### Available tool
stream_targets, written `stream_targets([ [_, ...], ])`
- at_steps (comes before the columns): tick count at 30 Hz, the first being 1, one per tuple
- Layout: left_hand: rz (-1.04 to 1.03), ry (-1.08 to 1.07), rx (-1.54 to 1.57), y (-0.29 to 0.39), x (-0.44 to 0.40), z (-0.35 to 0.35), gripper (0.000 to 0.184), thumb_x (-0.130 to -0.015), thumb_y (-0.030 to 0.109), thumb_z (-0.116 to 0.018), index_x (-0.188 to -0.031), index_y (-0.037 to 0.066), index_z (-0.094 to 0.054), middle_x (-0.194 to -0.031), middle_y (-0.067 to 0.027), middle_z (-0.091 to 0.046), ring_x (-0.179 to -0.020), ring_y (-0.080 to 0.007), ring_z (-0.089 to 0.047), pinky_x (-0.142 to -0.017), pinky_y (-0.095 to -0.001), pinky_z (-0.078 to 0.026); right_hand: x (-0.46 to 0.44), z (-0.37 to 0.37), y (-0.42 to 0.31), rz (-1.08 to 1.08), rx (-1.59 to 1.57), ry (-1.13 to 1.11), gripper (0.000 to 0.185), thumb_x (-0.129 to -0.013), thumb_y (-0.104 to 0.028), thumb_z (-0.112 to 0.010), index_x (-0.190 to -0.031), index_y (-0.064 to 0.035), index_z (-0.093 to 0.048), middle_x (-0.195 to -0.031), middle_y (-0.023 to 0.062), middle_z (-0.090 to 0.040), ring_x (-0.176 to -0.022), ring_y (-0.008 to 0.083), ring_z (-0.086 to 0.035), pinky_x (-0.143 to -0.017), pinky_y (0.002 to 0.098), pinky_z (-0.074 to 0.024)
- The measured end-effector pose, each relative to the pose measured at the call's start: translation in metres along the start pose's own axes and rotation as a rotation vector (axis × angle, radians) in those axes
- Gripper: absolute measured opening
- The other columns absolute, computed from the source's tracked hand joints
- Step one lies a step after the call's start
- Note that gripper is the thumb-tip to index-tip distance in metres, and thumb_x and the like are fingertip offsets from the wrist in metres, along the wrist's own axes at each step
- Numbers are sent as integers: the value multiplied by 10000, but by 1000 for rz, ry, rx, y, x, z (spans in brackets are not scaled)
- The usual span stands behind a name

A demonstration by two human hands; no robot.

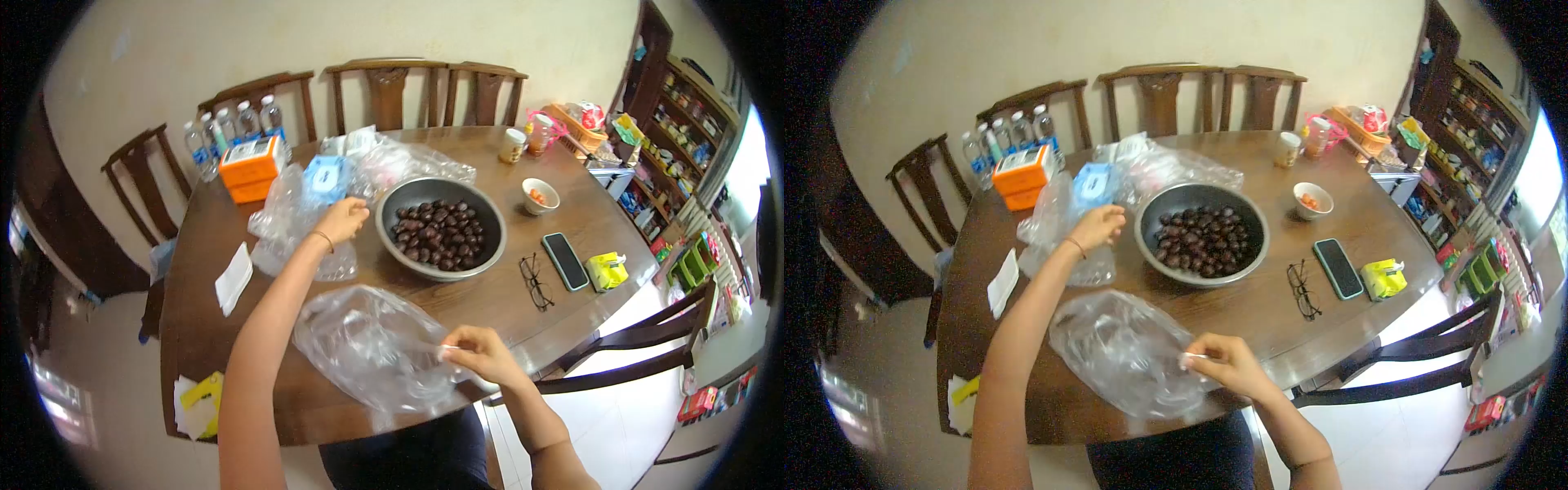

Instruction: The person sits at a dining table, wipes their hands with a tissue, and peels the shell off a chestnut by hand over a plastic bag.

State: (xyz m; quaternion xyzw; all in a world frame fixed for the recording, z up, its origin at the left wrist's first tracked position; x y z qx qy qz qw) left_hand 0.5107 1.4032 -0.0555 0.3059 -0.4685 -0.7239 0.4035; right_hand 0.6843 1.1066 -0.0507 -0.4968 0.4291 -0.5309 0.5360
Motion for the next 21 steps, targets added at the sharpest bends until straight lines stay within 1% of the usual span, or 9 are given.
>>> stream_targets([
  [3,162,-205,-383,10,-26,-20,366,-816,351,-599,-828,-15,-607,-670,-75,-591,-537,-139,-546,-470,-299,-469,32,46,16,10,-200,272,59,-812,-83,-627,-837,-30,-615,-792,52,-641,-721,103,-593,-668,249,-476],
  [4,138,-174,-334,5,-27,-25,421,-770,396,-628,-681,-13,-575,-561,-63,-542,-455,-153,-517,-419,-303,-446,43,60,23,52,-215,361,50,-812,-77,-618,-835,-34,-605,-793,59,-641,-724,114,-598,-669,255,-479],
  [7,186,-136,-246,-4,-27,-31,321,-715,295,-630,-697,-22,-580,-595,-50,-543,-513,-141,-532,-425,-303,-442,65,90,45,148,-388,602,55,-805,-75,-596,-841,-40,-575,-779,78,-638,-722,144,-606,-663,265,-481],
  [11,184,-165,-209,-11,-5,-29,232,-743,218,-589,-751,-14,-600,-643,-33,-555,-570,-117,-524,-486,-268,-431,69,116,65,226,-399,871,106,-813,-137,-593,-847,-44,-556,-779,75,-617,-699,153,-595,-648,249,-448],
  [13,97,-213,-197,-28,8,-18,190,-781,190,-557,-784,4,-599,-672,-11,-555,-590,-89,-510,-517,-243,-419,64,123,66,247,-394,938,108,-824,-145,-589,-856,-47,-556,-780,68,-608,-722,144,-583,-668,239,-430],
  [16,146,-105,-191,-22,39,-3,174,-788,178,-547,-809,15,-607,-690,4,-560,-589,-79,-486,-528,-237,-399,52,129,61,312,-379,1019,119,-842,-162,-583,-877,-52,-556,-789,55,-595,-758,129,-563,-705,232,-405],
  [17,242,-65,-114,-16,51,2,160,-786,180,-548,-802,28,-597,-685,13,-550,-581,-76,-477,-518,-235,-398,51,128,61,336,-373,1045,123,-848,-169,-581,-886,-54,-556,-794,50,-591,-771,123,-556,-718,231,-398],
  [19,234,-71,-144,-18,64,19,137,-788,175,-545,-769,43,-576,-675,20,-541,-576,-69,-470,-509,-229,-395,45,134,71,353,-404,1098,141,-860,-190,-580,-900,-57,-558,-803,37,-584,-775,111,-540,-734,234,-384],
  [21,268,21,-93,-14,79,25,104,-770,146,-542,-755,51,-582,-669,12,-547,-566,-69,-477,-479,-216,-369,38,138,71,398,-404,1148,141,-864,-194,-577,-901,-58,-559,-807,38,-588,-767,108,-537,-730,236,-383],
])
Point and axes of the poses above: each hand's wrist, its own x-axis away from the middle knuckle, its own z-axis out of the back of the hand, y = z × x, the point moved 1 cm from there along -x, towards the middle knuckle
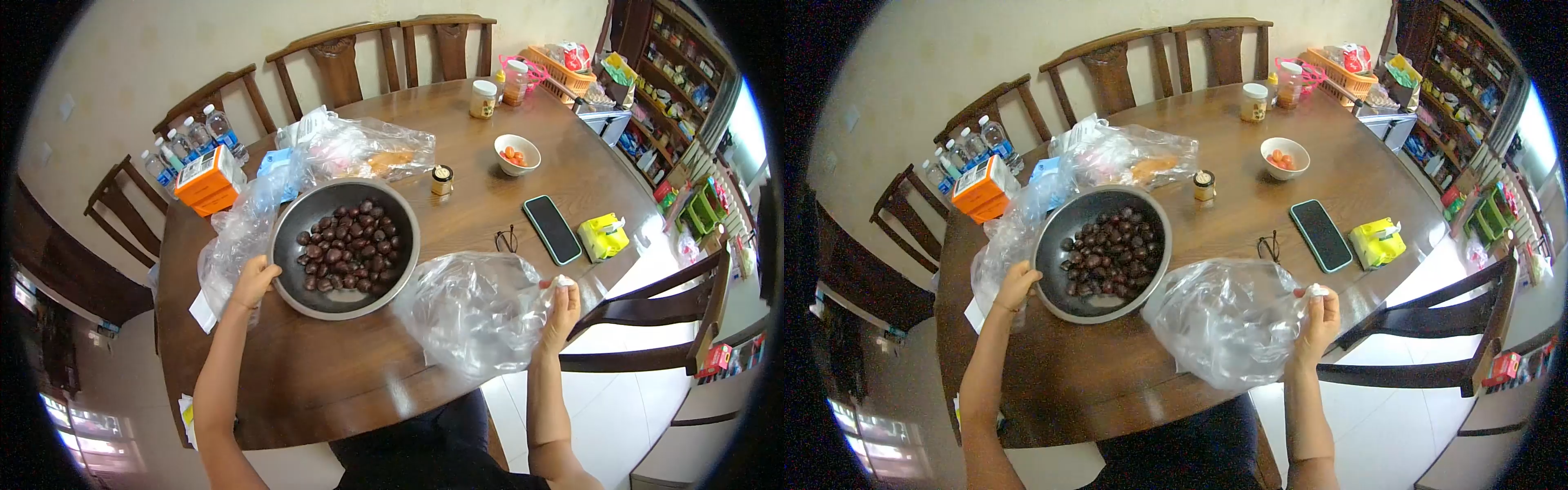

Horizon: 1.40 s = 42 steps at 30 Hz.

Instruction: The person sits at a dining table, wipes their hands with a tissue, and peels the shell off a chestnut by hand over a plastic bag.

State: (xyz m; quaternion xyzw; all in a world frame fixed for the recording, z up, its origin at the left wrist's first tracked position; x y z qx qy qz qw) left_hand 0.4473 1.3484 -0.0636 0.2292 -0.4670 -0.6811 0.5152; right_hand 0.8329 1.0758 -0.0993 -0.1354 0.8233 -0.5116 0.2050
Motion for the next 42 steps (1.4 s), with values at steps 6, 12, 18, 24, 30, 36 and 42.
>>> stream_targets([
  [6,92,52,163,-21,22,19,102,-824,173,-542,-774,86,-521,-713,10,-538,-595,-74,-514,-491,-233,-441,13,-17,-3,-191,80,-194,131,-807,-182,-608,-840,-62,-568,-763,58,-614,-728,112,-544,-707,228,-388],
  [12,106,24,276,-26,25,15,173,-869,245,-535,-861,74,-507,-834,-46,-566,-699,-145,-583,-611,-305,-530,46,-9,-18,-612,-108,-726,152,-757,-180,-661,-787,-72,-559,-758,84,-616,-676,153,-589,-653,284,-467],
  [18,83,-181,221,0,69,30,275,-901,187,-489,-1124,25,-483,-1033,-96,-559,-804,-193,-598,-616,-294,-531,122,-54,-27,-861,-496,-587,300,-720,-284,-714,-880,-99,-540,-763,66,-537,-749,189,-552,-739,334,-449],
  [24,-530,702,-788,-26,79,96,285,-769,102,-582,-1048,43,-571,-1061,-168,-561,-937,-325,-544,-864,-385,-429,157,-69,-19,-741,-661,-402,284,-739,-256,-702,-906,-123,-514,-781,34,-477,-758,188,-484,-756,323,-418],
  [30,-262,596,-455,-24,75,135,83,-763,107,-608,-783,30,-586,-792,-126,-627,-778,-268,-587,-709,-330,-446,154,-58,-34,-457,-316,-654,286,-697,-221,-730,-752,-61,-498,-680,68,-501,-644,202,-523,-667,343,-440],
  [36,-698,692,-825,23,134,119,133,-731,80,-643,-769,25,-528,-827,-83,-578,-796,-209,-553,-814,-351,-426,146,-44,-54,-289,-86,-674,158,-709,-102,-663,-727,-42,-518,-684,118,-583,-709,245,-596,-732,354,-449],
  [42,-754,584,-1035,-18,190,62,154,-670,81,-668,-718,64,-522,-864,-77,-545,-856,-267,-526,-956,-477,-347,140,-44,-58,-116,196,-632,206,-761,-209,-635,-808,-47,-517,-737,88,-561,-817,228,-566,-911,371,-331],
])
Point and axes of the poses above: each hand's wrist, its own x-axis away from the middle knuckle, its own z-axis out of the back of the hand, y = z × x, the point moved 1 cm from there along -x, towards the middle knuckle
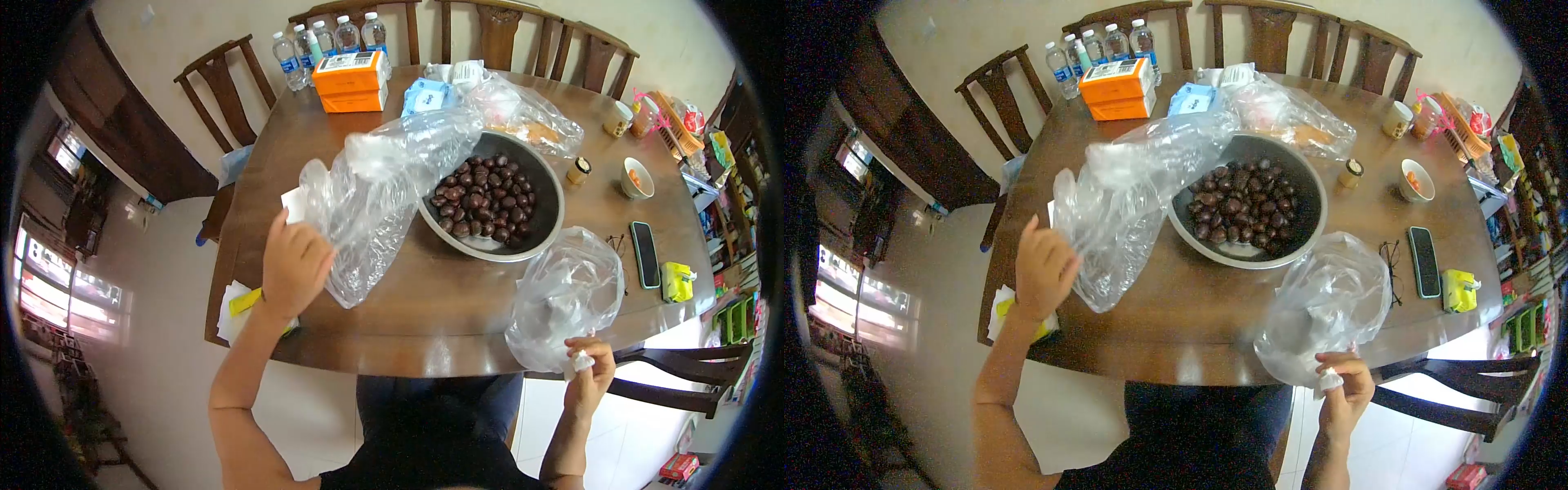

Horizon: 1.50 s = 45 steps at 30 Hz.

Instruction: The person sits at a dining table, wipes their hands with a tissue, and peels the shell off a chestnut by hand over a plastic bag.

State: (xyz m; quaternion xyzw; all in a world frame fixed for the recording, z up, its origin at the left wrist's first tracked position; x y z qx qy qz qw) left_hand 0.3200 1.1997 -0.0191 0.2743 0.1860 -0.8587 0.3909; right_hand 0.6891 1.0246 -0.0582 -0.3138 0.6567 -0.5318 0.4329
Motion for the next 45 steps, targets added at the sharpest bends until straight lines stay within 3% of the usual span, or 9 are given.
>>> stream_targets([
  [6,201,78,135,18,11,19,149,-665,36,-664,-721,79,-533,-919,-73,-543,-918,-262,-529,-972,-486,-330,-4,1,8,194,-27,125,221,-815,-252,-598,-834,-55,-502,-768,64,-507,-900,223,-515,-961,406,-324],
  [11,203,5,279,-18,11,20,93,-773,92,-587,-745,49,-509,-646,-23,-546,-625,-213,-546,-803,-388,-453,-10,12,11,105,-436,116,250,-780,-264,-645,-840,-75,-492,-805,48,-498,-1018,248,-508,-990,411,-279],
  [14,671,-104,632,-33,-16,28,146,-857,155,-510,-754,53,-494,-685,-5,-541,-606,-149,-508,-636,-320,-484,-14,27,12,11,-729,93,257,-777,-278,-648,-855,-91,-489,-832,35,-482,-1078,248,-486,-1006,399,-257],
  [20,875,-78,1684,-64,-41,5,453,-919,416,-429,-1124,14,-478,-905,-59,-551,-807,-131,-567,-611,-249,-513,-16,36,-5,-2,-586,44,253,-749,-307,-689,-816,-126,-525,-706,10,-501,-1050,275,-529,-1045,394,-166],
  [29,725,-189,1357,-34,-39,-14,541,-818,147,-609,-1282,10,-367,-1150,-91,-492,-987,-168,-507,-784,-284,-470,-17,52,-33,-241,78,-411,136,-766,-128,-667,-819,-23,-599,-814,108,-640,-905,201,-611,-832,371,-469],
  [35,854,-237,1470,-34,-39,-18,489,-827,153,-601,-1259,41,-403,-1118,-68,-514,-916,-146,-528,-715,-289,-486,-35,49,-64,-129,649,-388,116,-768,-156,-647,-801,-52,-610,-804,9,-648,-976,208,-597,-1073,513,-25],
  [38,852,-216,1537,-27,-38,-13,496,-818,145,-612,-1259,53,-406,-1121,-67,-513,-908,-148,-525,-697,-292,-492,-39,53,-57,110,403,-108,82,-772,-138,-630,-785,-62,-603,-804,29,-641,-1012,215,-576,-1075,502,-36],
  [40,832,-204,1556,-23,-41,-11,508,-813,141,-618,-1264,57,-399,-1123,-66,-504,-908,-151,-522,-687,-295,-496,-41,34,-64,245,105,-38,90,-745,-131,-634,-796,-63,-602,-909,86,-604,-1022,231,-527,-983,413,-300],
  [45,839,-234,1514,-15,-53,-4,547,-804,155,-634,-1276,69,-372,-1134,-58,-470,-926,-160,-516,-661,-309,-503,-46,-58,-77,382,62,-438,145,-704,-108,-673,-830,-41,-652,-859,68,-581,-860,191,-523,-751,322,-416],
])
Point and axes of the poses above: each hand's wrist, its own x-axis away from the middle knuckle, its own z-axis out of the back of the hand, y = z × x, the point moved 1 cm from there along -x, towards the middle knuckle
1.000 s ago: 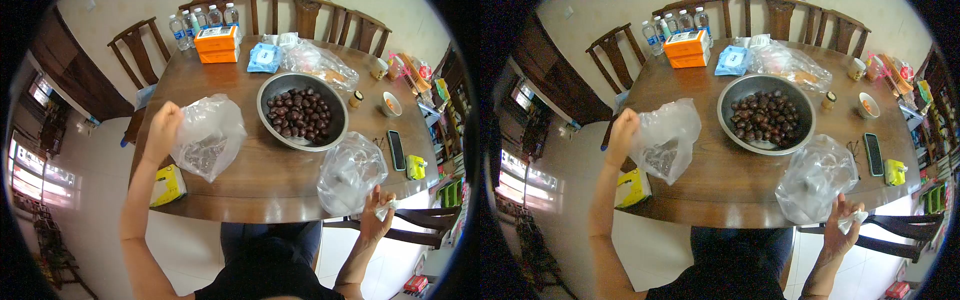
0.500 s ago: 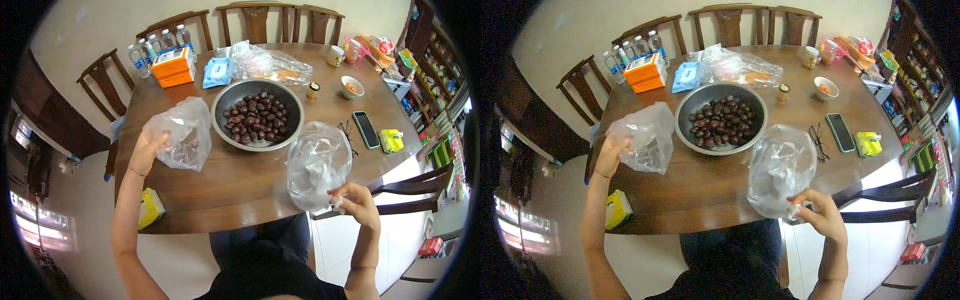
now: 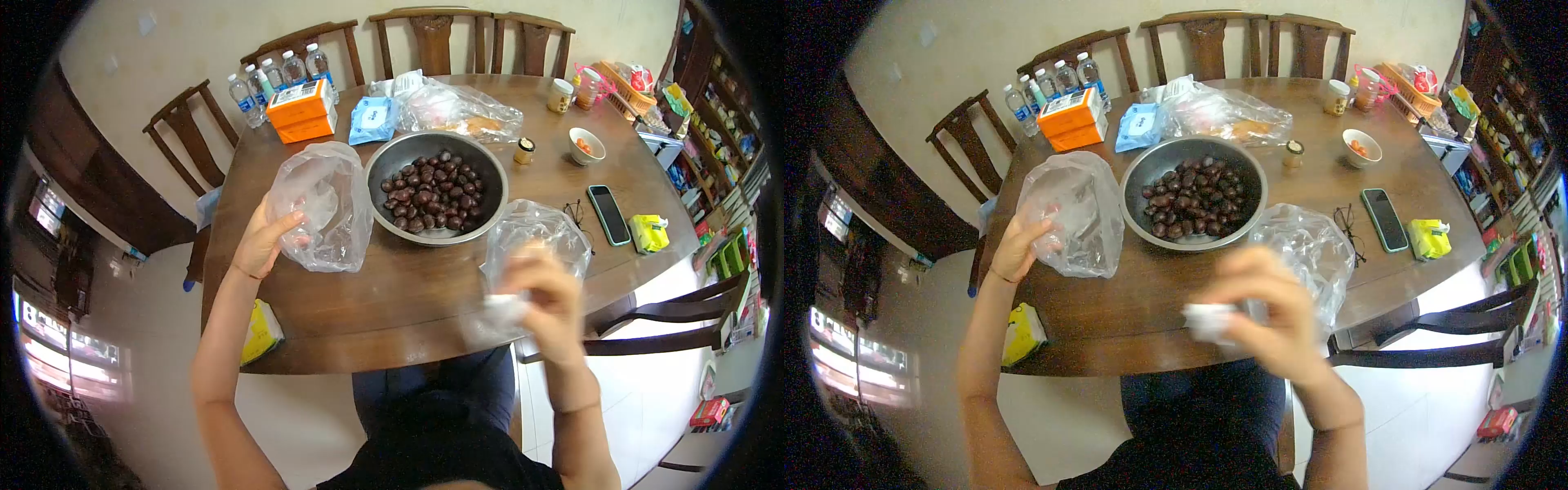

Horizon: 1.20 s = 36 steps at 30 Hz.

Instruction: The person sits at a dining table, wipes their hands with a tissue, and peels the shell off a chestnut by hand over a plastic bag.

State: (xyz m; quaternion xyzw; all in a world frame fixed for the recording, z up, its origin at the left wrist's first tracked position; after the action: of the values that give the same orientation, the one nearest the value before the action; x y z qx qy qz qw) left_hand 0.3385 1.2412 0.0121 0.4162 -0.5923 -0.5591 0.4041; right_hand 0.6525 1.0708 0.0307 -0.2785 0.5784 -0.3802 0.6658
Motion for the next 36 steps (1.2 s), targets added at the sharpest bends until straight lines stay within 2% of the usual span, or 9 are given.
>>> stream_targets([
  [5,2,-48,-31,5,1,-1,501,-829,229,-603,-1258,78,-393,-1096,-58,-508,-889,-167,-537,-613,-305,-504,-88,-112,39,105,-56,-124,172,-757,-176,-658,-871,-50,-626,-768,112,-540,-651,248,-536,-591,344,-420],
  [8,61,18,-20,12,3,9,468,-849,259,-573,-1249,84,-404,-1070,-55,-533,-842,-158,-549,-573,-304,-504,-131,-144,79,306,647,-79,299,-801,-203,-575,-1045,-33,-544,-990,145,-585,-852,301,-607,-684,410,-504],
  [14,-4,129,-136,10,-17,79,537,-815,41,-522,-1320,58,-341,-1083,-85,-539,-806,-142,-546,-587,-281,-492,-159,-134,92,333,1179,-387,88,-744,-161,-593,-734,-91,-645,-741,74,-655,-699,193,-657,-563,306,-509],
  [18,34,147,-605,21,-1,83,660,-766,-10,-542,-1366,36,-272,-1092,-104,-507,-856,-151,-502,-741,-243,-431,-129,-141,90,306,1336,-647,387,-711,-227,-642,-1058,-81,-554,-750,38,-657,-694,175,-651,-553,292,-486],
  [23,-284,-21,-1113,49,33,60,721,-685,37,-641,-1338,68,-336,-1140,-103,-459,-927,-180,-493,-831,-310,-422,-101,-145,79,178,1285,-940,1059,-595,-507,-741,-1386,-25,-228,-1043,154,-566,-777,227,-623,-628,305,-491],
  [27,-901,-275,-1160,83,65,-5,442,-680,70,-654,-1111,55,-561,-973,-87,-572,-911,-207,-544,-859,-350,-400,-101,-142,78,130,1283,-933,967,-629,-431,-723,-1381,-39,-258,-1045,132,-559,-857,189,-614,-607,280,-489],
  [31,-453,-540,-1728,5,40,-27,236,-764,194,-586,-973,87,-614,-896,-78,-639,-895,-189,-582,-882,-361,-369,-91,-148,89,139,1254,-942,1033,-610,-475,-730,-1392,-36,-218,-1090,165,-535,-819,222,-622,-624,296,-487],
  [34,57,-587,-2011,-53,9,11,430,-782,417,-531,-1007,66,-630,-879,-123,-653,-883,-217,-605,-962,-381,-316,-71,-153,110,103,1274,-903,1041,-580,-540,-734,-1361,-26,-277,-1060,181,-568,-795,261,-629,-650,338,-486],
  [36,98,-703,-2186,-57,10,18,584,-720,542,-516,-1012,51,-639,-900,-135,-652,-890,-241,-608,-987,-381,-295,-68,-152,119,12,1226,-959,971,-584,-558,-723,-1297,-14,-351,-975,154,-602,-783,251,-632,-642,339,-485],
])
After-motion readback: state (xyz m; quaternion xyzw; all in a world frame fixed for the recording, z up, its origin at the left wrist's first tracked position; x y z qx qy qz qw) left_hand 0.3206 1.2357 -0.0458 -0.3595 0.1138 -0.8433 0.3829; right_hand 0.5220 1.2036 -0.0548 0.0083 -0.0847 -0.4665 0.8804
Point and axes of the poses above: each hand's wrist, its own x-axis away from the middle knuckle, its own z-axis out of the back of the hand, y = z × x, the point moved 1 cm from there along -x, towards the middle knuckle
